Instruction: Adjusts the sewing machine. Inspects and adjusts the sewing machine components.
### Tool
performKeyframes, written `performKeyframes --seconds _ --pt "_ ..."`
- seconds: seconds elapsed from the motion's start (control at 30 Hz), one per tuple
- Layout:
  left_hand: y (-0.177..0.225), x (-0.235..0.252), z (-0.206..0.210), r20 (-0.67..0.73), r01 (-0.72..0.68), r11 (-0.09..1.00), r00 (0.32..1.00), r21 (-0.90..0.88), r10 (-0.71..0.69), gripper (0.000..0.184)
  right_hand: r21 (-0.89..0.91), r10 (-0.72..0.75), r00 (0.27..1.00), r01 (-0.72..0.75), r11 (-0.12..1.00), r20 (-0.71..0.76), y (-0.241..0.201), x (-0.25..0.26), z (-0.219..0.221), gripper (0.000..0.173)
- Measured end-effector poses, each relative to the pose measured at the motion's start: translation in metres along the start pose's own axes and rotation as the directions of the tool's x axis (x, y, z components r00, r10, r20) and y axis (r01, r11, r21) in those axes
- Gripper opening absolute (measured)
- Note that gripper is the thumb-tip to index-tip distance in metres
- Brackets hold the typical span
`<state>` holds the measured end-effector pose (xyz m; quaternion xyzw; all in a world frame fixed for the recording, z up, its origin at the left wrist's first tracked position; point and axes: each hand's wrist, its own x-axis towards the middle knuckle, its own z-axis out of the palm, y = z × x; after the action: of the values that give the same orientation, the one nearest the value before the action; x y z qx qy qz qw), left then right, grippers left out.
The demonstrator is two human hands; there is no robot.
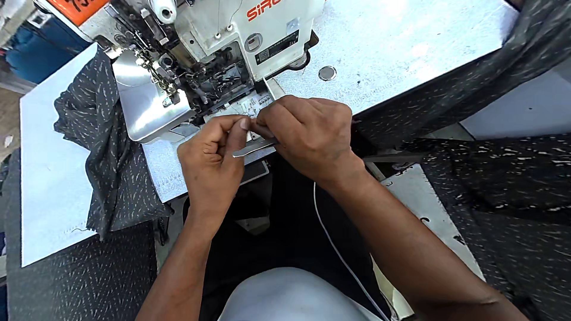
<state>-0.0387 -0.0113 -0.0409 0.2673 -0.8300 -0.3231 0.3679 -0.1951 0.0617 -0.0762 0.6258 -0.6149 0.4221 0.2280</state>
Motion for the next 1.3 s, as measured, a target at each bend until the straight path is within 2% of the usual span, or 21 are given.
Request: performKeyframes --seconds 0.13,0.23,0.3,0.37,0.47,0.53,0.6,0.7,0.8,0.87,0.93,1.0,1.07,1.13,1.3 --pt "-0.013 0.002 -0.007 -0.088 0.14 0.988 0.985 -0.07 -0.146 0.012 -0.031 -0.022 0.999 0.024 0.999 0.048 0.005 0.0 0.002 0.023" --pt "-0.023 0.0 -0.007 -0.107 0.202 0.971 0.97 -0.129 -0.216 0.012 -0.028 0.015 0.99 -0.011 1.0 0.137 0.009 0.002 0.0 0.022" --pt "-0.027 0.0 -0.006 -0.11 0.201 0.972 0.97 -0.123 -0.215 0.011 -0.006 0.106 0.97 -0.107 0.994 0.219 0.008 0.002 -0.008 0.023" --pt "-0.03 0.0 -0.008 -0.108 0.189 0.977 0.974 -0.101 -0.2 0.011 0.026 0.236 0.935 -0.251 0.968 0.266 0.009 0.0 -0.022 0.03" --pt "-0.033 0.0 -0.01 -0.096 0.188 0.978 0.976 -0.093 -0.197 0.011 0.176 0.376 0.914 -0.399 0.9 0.15 0.019 -0.006 -0.039 0.03" --pt "-0.036 0.0 -0.01 -0.085 0.184 0.978 0.978 -0.099 -0.192 0.012 0.381 0.419 0.907 -0.402 0.832 0.041 0.026 -0.006 -0.046 0.026" --pt "-0.036 0.001 -0.011 -0.08 0.175 0.98 0.98 -0.096 -0.183 0.011 0.576 0.464 0.884 -0.35 0.739 -0.059 0.026 -0.002 -0.046 0.034" --pt "-0.033 0.004 -0.013 -0.082 0.178 0.98 0.979 -0.084 -0.185 0.011 0.686 0.516 0.842 -0.284 0.67 -0.155 0.014 0.005 -0.034 0.041" --pt "-0.034 0.004 -0.014 -0.077 0.194 0.977 0.977 -0.088 -0.201 0.012 0.816 0.534 0.845 -0.301 0.493 -0.011 0.003 0.001 -0.022 0.04" --pt "-0.035 0.004 -0.014 -0.083 0.191 0.976 0.976 -0.101 -0.2 0.012 0.89 0.477 0.87 -0.31 0.334 0.124 -0.001 -0.003 -0.018 0.022" --pt "-0.036 0.004 -0.014 -0.089 0.189 0.976 0.976 -0.112 -0.199 0.011 0.908 0.446 0.876 -0.326 0.263 0.185 -0.005 -0.006 -0.015 0.011" --pt "-0.036 0.003 -0.014 -0.087 0.197 0.974 0.974 -0.114 -0.207 0.011 0.873 0.459 0.878 -0.324 0.365 0.134 -0.008 -0.009 -0.012 0.014" --pt "-0.036 0.004 -0.014 -0.082 0.203 0.972 0.974 -0.12 -0.213 0.011 0.774 0.453 0.891 -0.29 0.564 0.003 -0.009 -0.011 -0.01 0.018" --pt "-0.035 0.004 -0.013 -0.08 0.21 0.969 0.972 -0.132 -0.222 0.011 0.672 0.386 0.919 -0.241 0.7 -0.072 -0.009 -0.012 -0.011 0.019" --pt "-0.033 0.005 -0.013 -0.079 0.228 0.964 0.968 -0.134 -0.24 0.011 0.613 0.309 0.949 -0.209 0.762 -0.06 -0.017 -0.013 -0.012 0.016"
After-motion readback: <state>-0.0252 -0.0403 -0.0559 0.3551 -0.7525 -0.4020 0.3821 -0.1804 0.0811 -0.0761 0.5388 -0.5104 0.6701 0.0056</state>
